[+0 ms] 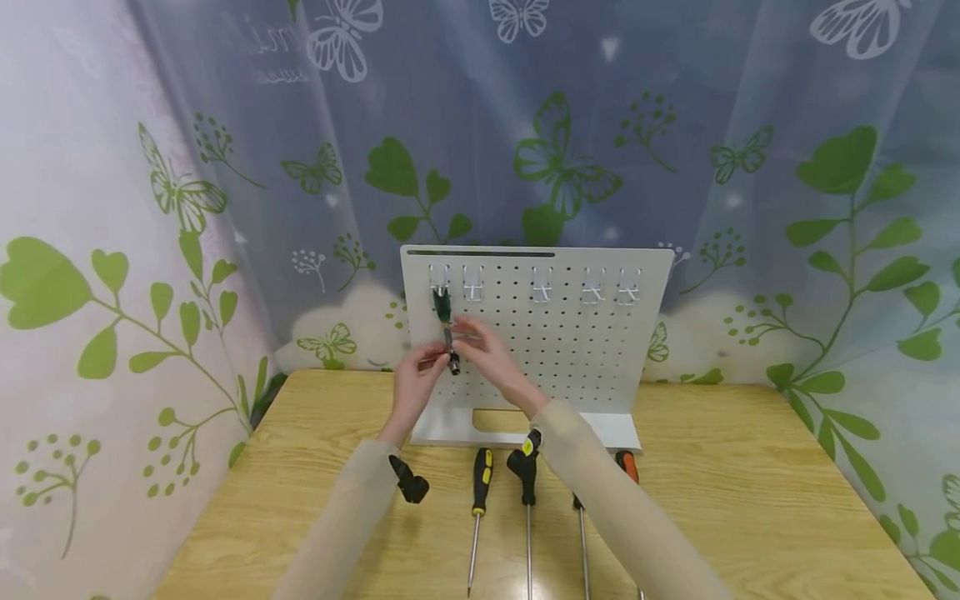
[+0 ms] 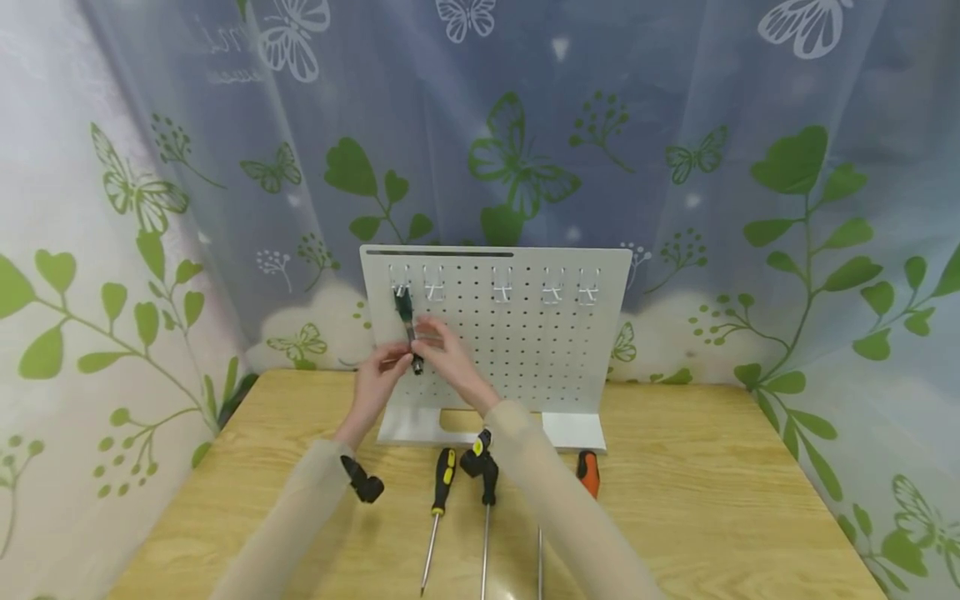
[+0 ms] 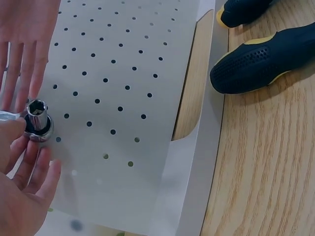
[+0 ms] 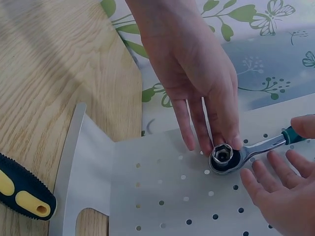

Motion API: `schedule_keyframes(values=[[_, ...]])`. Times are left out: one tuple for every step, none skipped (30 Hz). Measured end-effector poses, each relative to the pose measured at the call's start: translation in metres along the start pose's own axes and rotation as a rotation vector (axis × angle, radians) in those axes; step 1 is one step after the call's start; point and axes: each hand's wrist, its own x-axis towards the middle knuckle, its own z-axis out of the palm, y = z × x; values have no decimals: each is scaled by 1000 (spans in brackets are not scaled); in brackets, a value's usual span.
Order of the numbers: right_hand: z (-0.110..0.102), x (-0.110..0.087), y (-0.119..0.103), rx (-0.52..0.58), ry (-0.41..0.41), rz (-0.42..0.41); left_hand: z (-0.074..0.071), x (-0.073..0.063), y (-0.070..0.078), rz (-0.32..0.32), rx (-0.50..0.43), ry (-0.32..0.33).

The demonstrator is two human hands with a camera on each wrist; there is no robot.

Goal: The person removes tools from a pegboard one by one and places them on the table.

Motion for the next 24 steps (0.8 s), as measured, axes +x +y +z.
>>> schedule_keyframes(values=[[1,1,-1,0,-1,1,0,0,0,-2,6,-4],[1,1,-1,1,-2,-2,0,0,0,-2,10,-8],[2,1,-2,0,-3,-4,0,0,0,-5,8,-11],[2,2,-3,1,-4,-6,0,-1,0,-12,2,-15],[2,2,-4,4,-6,-8,0,-1,0,-22,-17,-18],[2,3,-5,10,-9,-12,0,-2,-1,-34,-42,-22],[3,4,-6,16,-10,-15,0,-2,-1,-50,-68,-27],[3,5,-7,21,-11,-21,0,-3,-2,-64,-97,-30],[3,6,-8,24,-11,-27,0,-4,-3,-77,-126,-34],[3,8,-9,31,-10,-31,-1,-5,-4,-94,-159,-36],[2,9,-9,35,-9,-35,-1,-6,-4,-105,-185,-38],[2,11,-10,35,-5,-35,-1,-7,-4,-114,-202,-39],[2,12,-10,33,1,-32,-1,-9,-3,-121,-219,-39],[2,14,-10,30,3,-30,-2,-10,-3,-128,-234,-40],[2,15,-11,27,8,-24,-2,-12,-2,-132,-247,-40],[2,16,-11,28,10,-17,-2,-13,-1,-137,-262,-39],[2,17,-11,28,13,-11,-3,-14,-1,-137,-271,-39],[2,18,-12,29,18,-3,-3,-15,-1,-139,-279,-37],[3,19,-12,35,23,-1,-3,-16,-1,-142,-288,-33],[3,20,-13,44,27,1,-3,-17,-1,-145,-292,-29],[4,22,-14,58,35,2,-3,-17,-1,-148,-297,-26],[5,23,-14,70,42,2,-3,-18,-1,-152,-301,-22],[6,25,-15,79,49,1,-4,-19,-1,-156,-304,-20],[6,26,-16,88,55,2,-4,-20,0,-163,-307,-16]])
